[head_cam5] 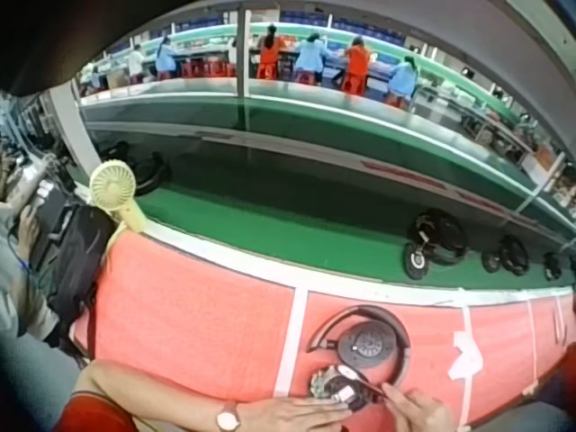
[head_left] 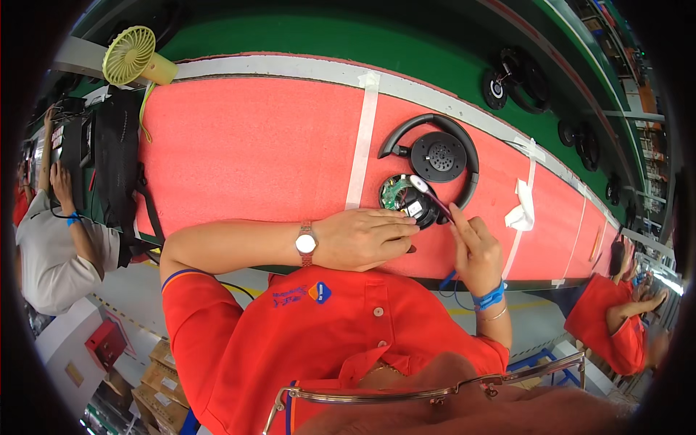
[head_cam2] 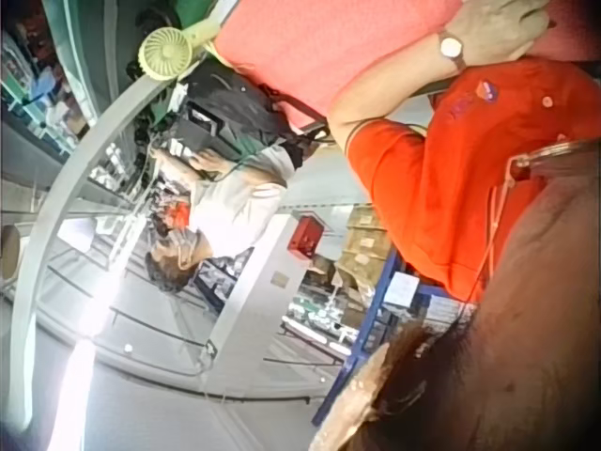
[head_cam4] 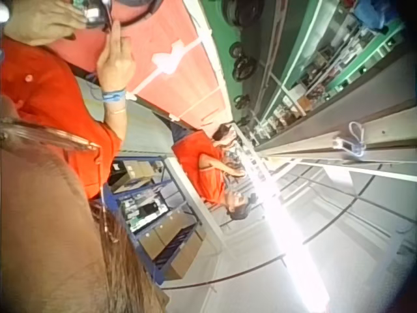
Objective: Assembling various components of headphones into their housings on a production line.
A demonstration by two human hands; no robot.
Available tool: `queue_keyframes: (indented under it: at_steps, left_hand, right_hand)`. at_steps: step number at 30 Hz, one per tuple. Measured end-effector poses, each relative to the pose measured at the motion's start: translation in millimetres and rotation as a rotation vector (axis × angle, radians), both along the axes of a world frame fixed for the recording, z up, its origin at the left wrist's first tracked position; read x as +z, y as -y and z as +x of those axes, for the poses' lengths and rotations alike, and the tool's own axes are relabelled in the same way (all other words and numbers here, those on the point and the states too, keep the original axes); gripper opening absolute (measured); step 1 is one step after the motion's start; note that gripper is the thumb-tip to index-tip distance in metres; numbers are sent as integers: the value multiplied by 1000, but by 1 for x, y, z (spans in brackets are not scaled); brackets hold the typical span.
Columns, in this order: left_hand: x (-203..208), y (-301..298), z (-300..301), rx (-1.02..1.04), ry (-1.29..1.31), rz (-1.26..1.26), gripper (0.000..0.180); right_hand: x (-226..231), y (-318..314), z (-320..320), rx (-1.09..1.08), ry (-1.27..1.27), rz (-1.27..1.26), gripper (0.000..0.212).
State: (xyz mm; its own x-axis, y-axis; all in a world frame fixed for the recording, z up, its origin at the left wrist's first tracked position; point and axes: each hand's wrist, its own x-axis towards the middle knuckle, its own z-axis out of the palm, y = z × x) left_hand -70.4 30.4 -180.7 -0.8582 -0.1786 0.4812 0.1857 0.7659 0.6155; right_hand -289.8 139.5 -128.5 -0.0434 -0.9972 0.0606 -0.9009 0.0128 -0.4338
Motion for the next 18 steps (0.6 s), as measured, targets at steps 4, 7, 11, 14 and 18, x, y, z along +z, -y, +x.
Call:
queue_keyframes:
  at_steps: [4, 7, 11, 14, 18]
  left_hand:
    - [0, 0, -1, 14, 5, 5, 20]
    - [1, 0, 0, 19, 11, 10, 20]
    - [0, -1, -2, 33, -11, 8, 20]
    - [-2, -3, -1, 25, -9, 25, 20]
    - [-2, -2, -1, 40, -19, 13, 20]
  right_hand:
    - [7, -2, 11, 168, 37, 104, 37]
    - [5, 2, 6, 1, 22, 49, 35]
    - [4, -1, 4, 78, 41, 36, 33]
    - [11, -4, -1, -25, 123, 99, 31]
    - [24, 5, -23, -94, 227, 132, 29]
